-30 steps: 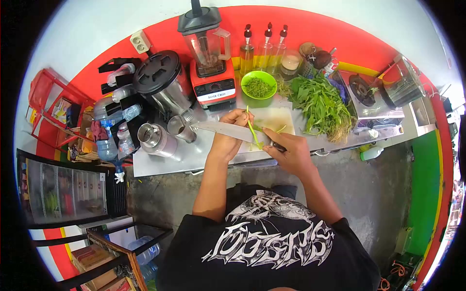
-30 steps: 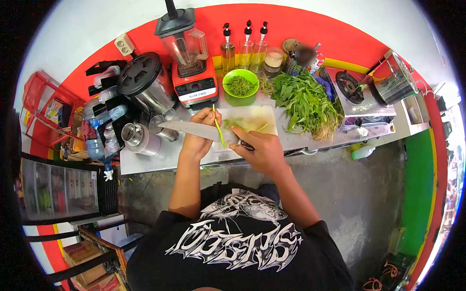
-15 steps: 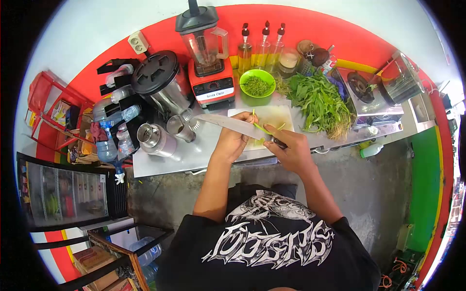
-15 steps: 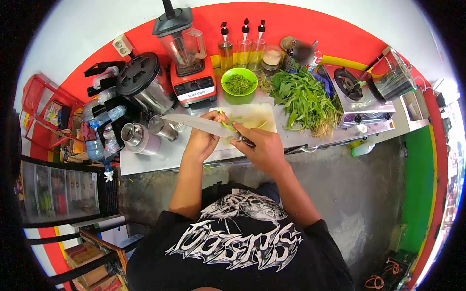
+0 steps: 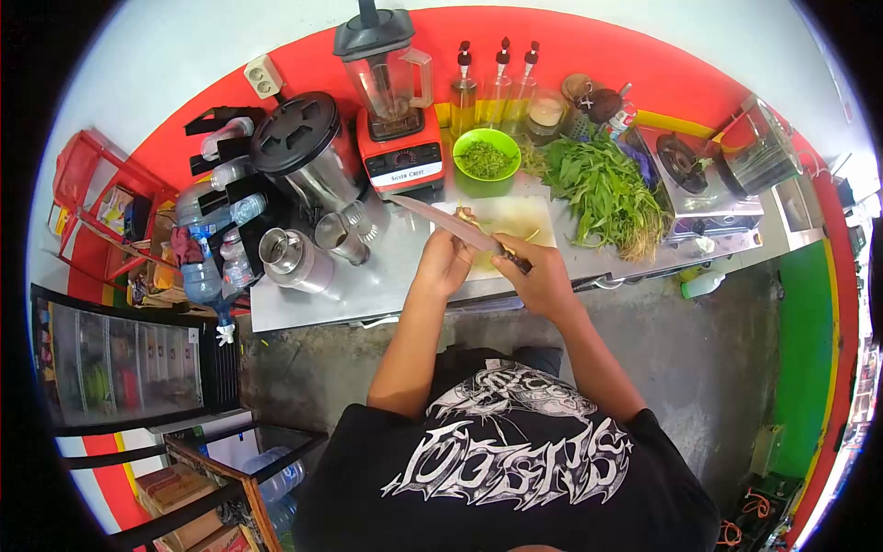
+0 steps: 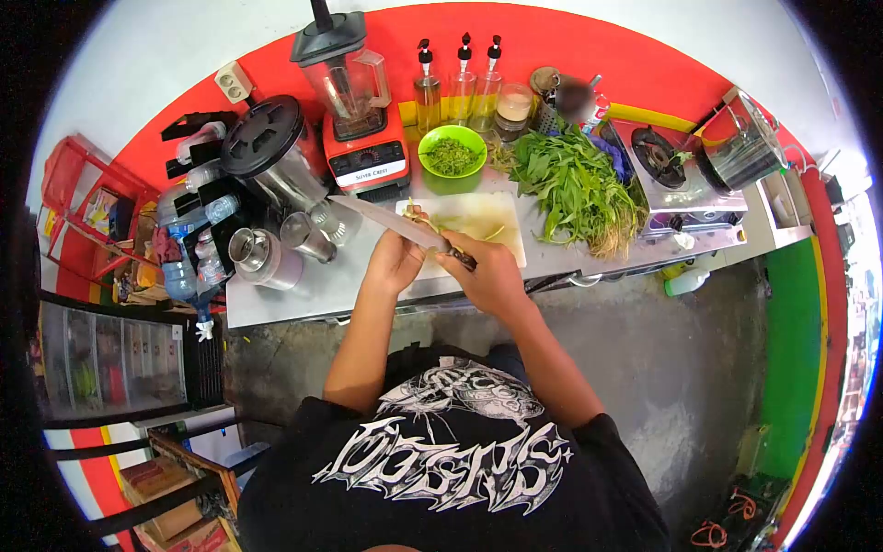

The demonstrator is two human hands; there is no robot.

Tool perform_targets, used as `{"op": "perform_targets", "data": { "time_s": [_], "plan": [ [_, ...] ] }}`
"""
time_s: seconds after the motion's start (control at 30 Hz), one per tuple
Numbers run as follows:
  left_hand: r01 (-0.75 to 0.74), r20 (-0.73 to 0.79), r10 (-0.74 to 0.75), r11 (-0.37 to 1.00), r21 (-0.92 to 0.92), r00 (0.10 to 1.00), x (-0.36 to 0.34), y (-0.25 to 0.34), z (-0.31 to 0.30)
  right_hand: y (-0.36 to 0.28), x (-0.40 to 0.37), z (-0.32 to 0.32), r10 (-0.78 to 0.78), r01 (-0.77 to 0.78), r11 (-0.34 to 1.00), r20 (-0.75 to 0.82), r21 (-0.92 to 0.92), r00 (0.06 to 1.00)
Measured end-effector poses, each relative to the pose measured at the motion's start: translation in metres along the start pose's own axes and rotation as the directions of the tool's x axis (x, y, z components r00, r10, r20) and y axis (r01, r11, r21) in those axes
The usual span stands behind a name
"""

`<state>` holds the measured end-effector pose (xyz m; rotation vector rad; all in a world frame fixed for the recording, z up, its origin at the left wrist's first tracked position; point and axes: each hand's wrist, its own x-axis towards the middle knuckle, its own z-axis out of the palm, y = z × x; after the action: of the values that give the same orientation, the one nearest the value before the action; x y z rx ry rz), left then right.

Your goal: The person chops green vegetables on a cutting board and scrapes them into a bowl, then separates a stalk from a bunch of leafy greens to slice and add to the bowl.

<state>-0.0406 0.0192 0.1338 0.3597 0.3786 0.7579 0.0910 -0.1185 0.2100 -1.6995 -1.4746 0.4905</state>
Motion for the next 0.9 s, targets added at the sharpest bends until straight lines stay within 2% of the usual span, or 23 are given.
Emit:
{"op": "perform_targets", "data": {
  "time_s": [0.07, 0.1, 0.17, 0.3, 0.37, 0.5, 0.57, 0.67, 0.8, 0.9],
  "plan": [
    [-0.007, -0.2, 0.006, 1.0, -0.005, 0.98, -0.002, -0.002, 0.007, 0.011, -0.003, 0.003, 0.075, -0.076, 0.995, 0.014, 0.068, 0.997],
    [-0.007, -0.201, 0.006, 1.0, -0.007, 0.98, 0.002, -0.003, -0.003, 0.015, -0.004, 0.005, 0.076, -0.077, 0.995, 0.016, 0.066, 0.997],
    [0.051, -0.133, -0.054, 0.998, -0.02, 0.99, 0.013, -0.007, -0.031, 0.023, -0.004, 0.007, 0.178, -0.18, 0.973, 0.028, 0.141, 0.984],
    [0.06, -0.134, -0.065, 0.997, -0.041, 0.989, 0.008, -0.012, -0.022, 0.039, 0.005, 0.021, 0.236, -0.224, 0.954, -0.035, 0.198, 0.971],
    [0.089, -0.11, -0.089, 0.996, -0.012, 0.99, 0.01, -0.017, -0.022, 0.053, 0.014, 0.032, 0.337, -0.309, 0.903, -0.045, 0.298, 0.94],
    [0.098, -0.145, -0.092, 0.994, 0.037, 0.985, 0.008, -0.025, -0.016, 0.075, 0.024, 0.047, 0.294, -0.272, 0.922, -0.04, 0.274, 0.955],
    [0.105, -0.169, -0.09, 0.991, 0.086, 0.982, 0.01, -0.028, -0.025, 0.079, 0.025, 0.05, 0.306, -0.314, 0.89, 0.078, 0.332, 0.949],
    [0.134, -0.241, -0.108, 0.986, 0.097, 0.965, 0.003, -0.027, -0.023, 0.071, 0.021, 0.05, 0.308, -0.338, 0.875, 0.142, 0.347, 0.941],
    [0.118, -0.282, -0.08, 0.986, 0.122, 0.956, 0.0, -0.036, -0.034, 0.096, 0.016, 0.059, 0.298, -0.362, 0.846, 0.216, 0.391, 0.93],
    [0.005, -0.36, 0.02, 0.998, 0.067, 0.933, -0.003, -0.054, -0.053, 0.118, 0.009, 0.062, 0.297, -0.374, 0.846, 0.247, 0.38, 0.923]
  ]
}}
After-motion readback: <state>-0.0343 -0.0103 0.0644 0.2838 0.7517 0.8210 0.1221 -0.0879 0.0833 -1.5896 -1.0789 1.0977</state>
